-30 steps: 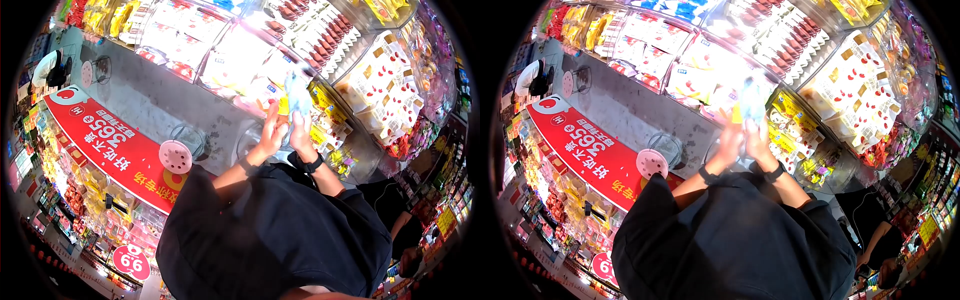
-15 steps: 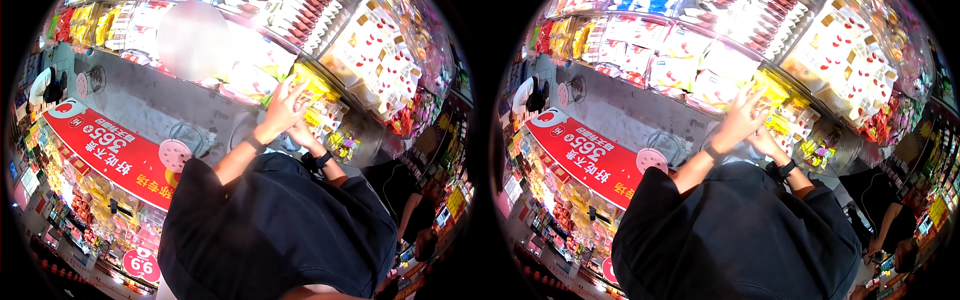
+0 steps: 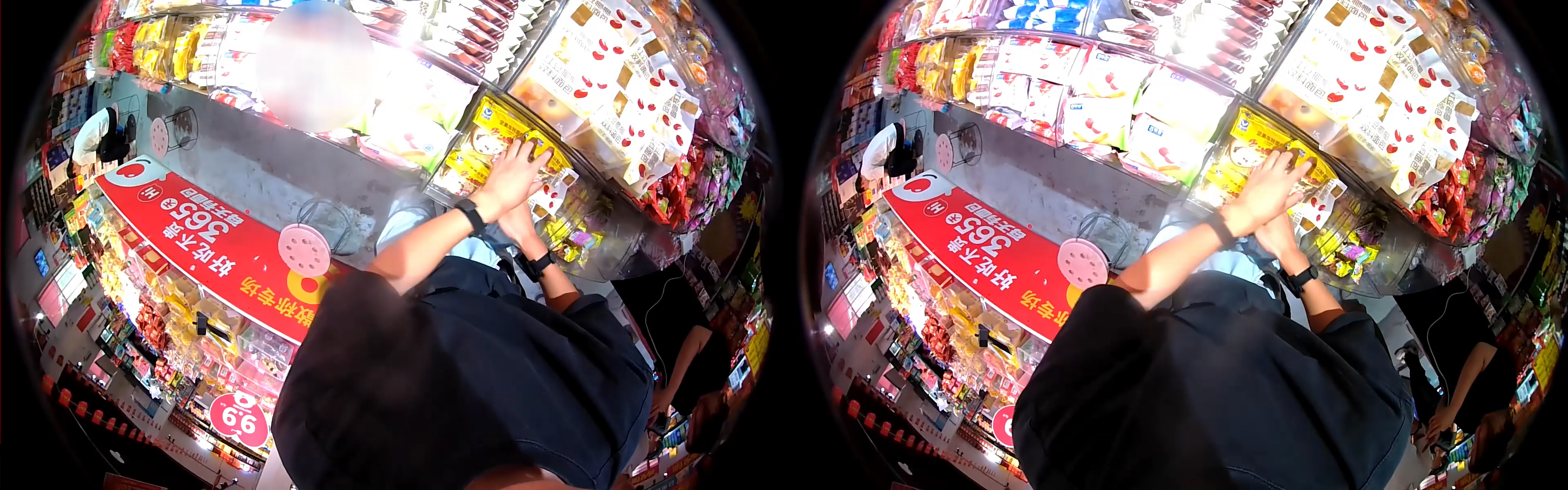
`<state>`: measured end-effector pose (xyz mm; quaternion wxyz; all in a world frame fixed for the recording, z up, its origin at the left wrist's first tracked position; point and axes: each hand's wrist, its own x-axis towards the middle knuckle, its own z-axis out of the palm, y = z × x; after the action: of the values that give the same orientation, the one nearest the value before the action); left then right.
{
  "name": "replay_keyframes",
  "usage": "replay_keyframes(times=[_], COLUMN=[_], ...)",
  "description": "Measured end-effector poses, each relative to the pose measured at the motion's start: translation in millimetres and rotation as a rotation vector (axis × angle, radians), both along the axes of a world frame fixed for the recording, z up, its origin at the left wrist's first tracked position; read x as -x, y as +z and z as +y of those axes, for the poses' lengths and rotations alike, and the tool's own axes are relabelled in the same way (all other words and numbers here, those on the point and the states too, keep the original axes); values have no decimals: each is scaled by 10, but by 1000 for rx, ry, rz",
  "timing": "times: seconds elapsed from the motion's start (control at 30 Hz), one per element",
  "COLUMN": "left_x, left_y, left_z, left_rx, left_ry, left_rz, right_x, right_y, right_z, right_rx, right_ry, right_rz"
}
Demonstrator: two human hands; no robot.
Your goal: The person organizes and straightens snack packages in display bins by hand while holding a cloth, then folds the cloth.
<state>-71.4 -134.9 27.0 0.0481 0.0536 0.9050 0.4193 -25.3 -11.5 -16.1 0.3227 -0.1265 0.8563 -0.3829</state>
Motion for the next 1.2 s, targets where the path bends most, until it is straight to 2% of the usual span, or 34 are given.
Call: replay_keyframes(times=[0.07, 0.1, 0.13, 0.17, 0.2, 0.23, 0.27, 0.3, 0.33, 0.4, 0.47, 0.6, 0.7, 0.8, 0.87, 0.93, 0.97, 1.1, 1.2], left_x=[-14, -6, -65, -137, -198, -266, -316, -365, -452, -515, -645, -668, -722, -781, -768, -737, -720, -587, -384], left_y=[145, 331, 311, 400, 479, 526, 389, 257, 148, 52, -227, -182, -89, -44, -135, -218, -243, 183, 505], left_z=[-270, -506, -760, -1001, -1384, -1698, -2064, -2429, -2680, -2974, -3120, -3320, -3571, -3790, -3819, -3817, -3836, -3922, -4001], left_rx=[-227, -294, -276, -308, -174, -49, 81, 211, 403, 407, 396, 300, 187, 130, -56, 164, 139, -4, 247], left_ry=[49, 110, 217, 422, 503, 703, 768, 837, 840, 772, 671, 610, 624, 531, 404, 319, 324, 369, 292], left_rz=[52, -3, 129, -42, -101, 25, 57, 82, 117, -44, -88, 4, -33, 24, -133, -13, -67, -144, 25], right_x=[145, 224, 320, 405, 453, 476, 492, 508, 487, 465, 437, 424, 355, 238, 167, 152, 204, 468, 824], right_y=[155, 253, 450, 692, 820, 786, 730, 710, 700, 681, 706, 536, 625, 572, 526, 553, 564, 904, 1010], right_z=[-156, -265, -433, -644, -845, -1019, -1192, -1379, -1584, -2043, -2433, -3082, -3255, -3203, -3221, -3307, -3334, -3445, -3322], right_rx=[67, 134, 193, 249, 307, 343, 376, 322, 297, 250, 256, 203, 201, 182, 138, 44, 62, 170, 172], right_ry=[17, 52, 38, 24, 11, 73, 136, 168, 128, 42, -12, -99, -58, -79, -137, -185, -202, -343, -462], right_rz=[-15, 30, 34, 34, 37, 174, 308, 205, 171, 111, 164, 203, 81, 0, 52, 138, 141, 206, 242])
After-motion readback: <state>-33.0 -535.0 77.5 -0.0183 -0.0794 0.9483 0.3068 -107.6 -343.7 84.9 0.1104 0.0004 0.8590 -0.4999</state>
